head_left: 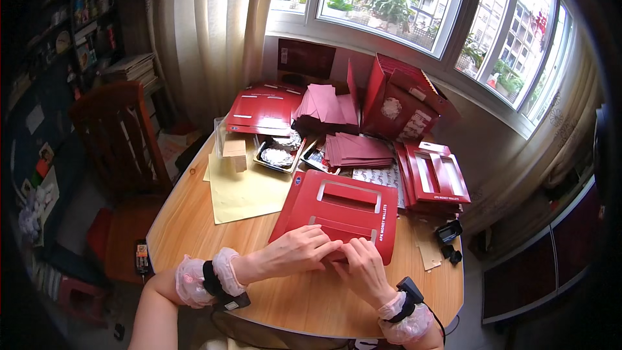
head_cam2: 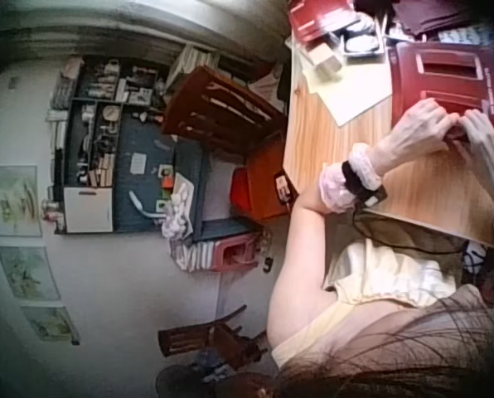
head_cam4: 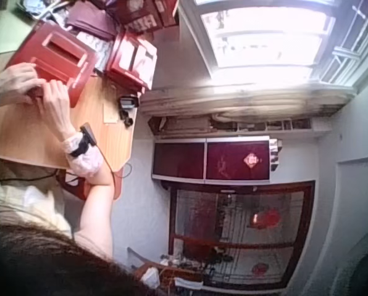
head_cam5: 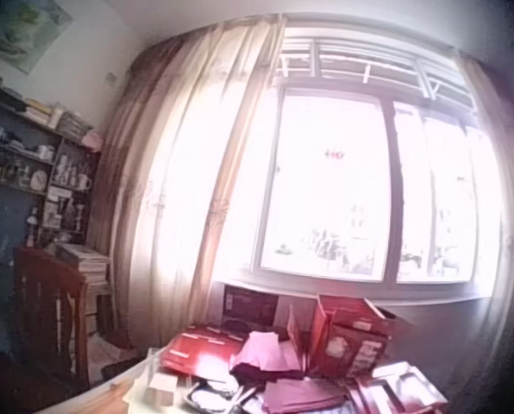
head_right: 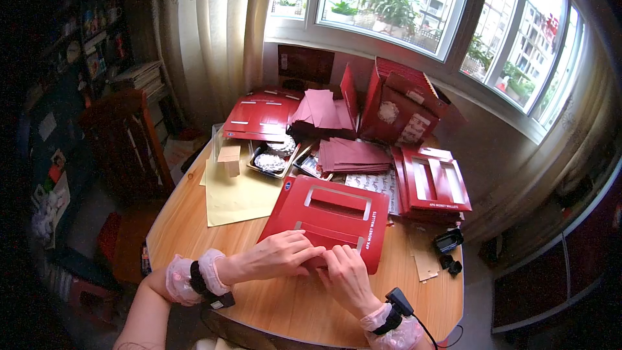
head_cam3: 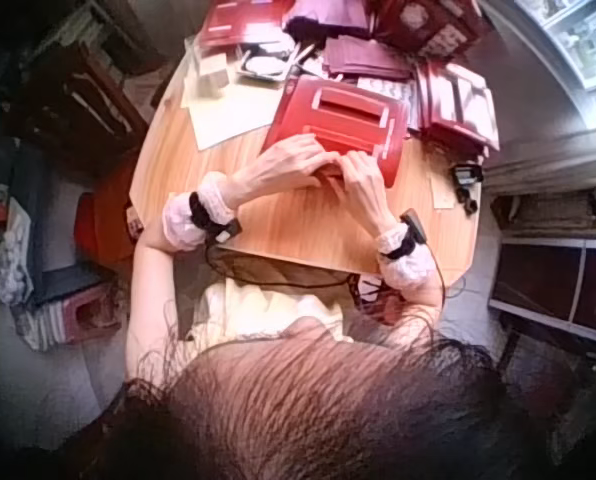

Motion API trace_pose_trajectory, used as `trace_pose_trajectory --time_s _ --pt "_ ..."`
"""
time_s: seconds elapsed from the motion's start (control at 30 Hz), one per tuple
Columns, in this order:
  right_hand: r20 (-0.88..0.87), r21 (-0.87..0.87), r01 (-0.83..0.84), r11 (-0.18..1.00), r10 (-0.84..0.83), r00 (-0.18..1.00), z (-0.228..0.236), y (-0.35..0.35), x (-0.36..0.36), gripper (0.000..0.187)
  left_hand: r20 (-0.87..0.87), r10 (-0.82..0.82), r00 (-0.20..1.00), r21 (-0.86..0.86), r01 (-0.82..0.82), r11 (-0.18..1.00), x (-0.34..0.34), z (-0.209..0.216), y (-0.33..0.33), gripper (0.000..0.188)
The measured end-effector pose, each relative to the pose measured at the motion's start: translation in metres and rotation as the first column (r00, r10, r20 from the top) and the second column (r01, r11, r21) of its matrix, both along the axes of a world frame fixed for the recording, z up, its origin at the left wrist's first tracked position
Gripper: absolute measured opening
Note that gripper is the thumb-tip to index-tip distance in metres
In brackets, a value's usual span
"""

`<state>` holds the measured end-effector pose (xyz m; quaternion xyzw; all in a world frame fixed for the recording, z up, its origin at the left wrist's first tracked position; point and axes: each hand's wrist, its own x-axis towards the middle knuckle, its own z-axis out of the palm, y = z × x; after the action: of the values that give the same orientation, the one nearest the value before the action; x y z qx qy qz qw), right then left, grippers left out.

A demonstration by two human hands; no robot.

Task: The person folds and presses the edges of a red cardboard box lid on a table, peeling off adhesive strips and pressing the flaps to secure them before placing a small label on the back side.

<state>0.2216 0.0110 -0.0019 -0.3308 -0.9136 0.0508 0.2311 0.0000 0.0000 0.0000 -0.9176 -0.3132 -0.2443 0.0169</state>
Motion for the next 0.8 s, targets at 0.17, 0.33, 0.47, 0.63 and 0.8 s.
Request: trace_pose_trajectory --time_s 0.17,0.33,0.47,0.63,0.8 --pt "-0.152 -0.051 -0.046 0.998 0.038 0.988 -0.001 -0.006 0.002 0.034 0.044 0.036 0.998 0.070 -0.039 0.997 0.007 -0.010 -0.002 0.039" --pt "-0.099 -0.036 -0.034 0.999 0.030 0.995 0.004 -0.008 0.004 0.032 0.087 0.033 0.996 -0.015 -0.032 0.999 0.009 -0.016 -0.001 0.035" --pt "0.019 0.035 -0.010 0.999 0.009 1.000 0.000 -0.008 0.006 0.032 0.040 0.037 0.999 0.006 -0.038 0.999 0.009 -0.016 -0.003 0.034" --pt "0.076 0.175 0.006 0.985 -0.020 0.997 0.007 -0.007 0.003 0.032 0.029 0.067 0.997 0.029 -0.068 0.997 0.009 -0.014 -0.003 0.030" --pt "0.061 0.264 0.026 0.964 -0.044 0.997 0.005 -0.007 0.002 0.028 0.068 0.082 0.994 0.059 -0.087 0.994 0.009 -0.011 -0.003 0.023"
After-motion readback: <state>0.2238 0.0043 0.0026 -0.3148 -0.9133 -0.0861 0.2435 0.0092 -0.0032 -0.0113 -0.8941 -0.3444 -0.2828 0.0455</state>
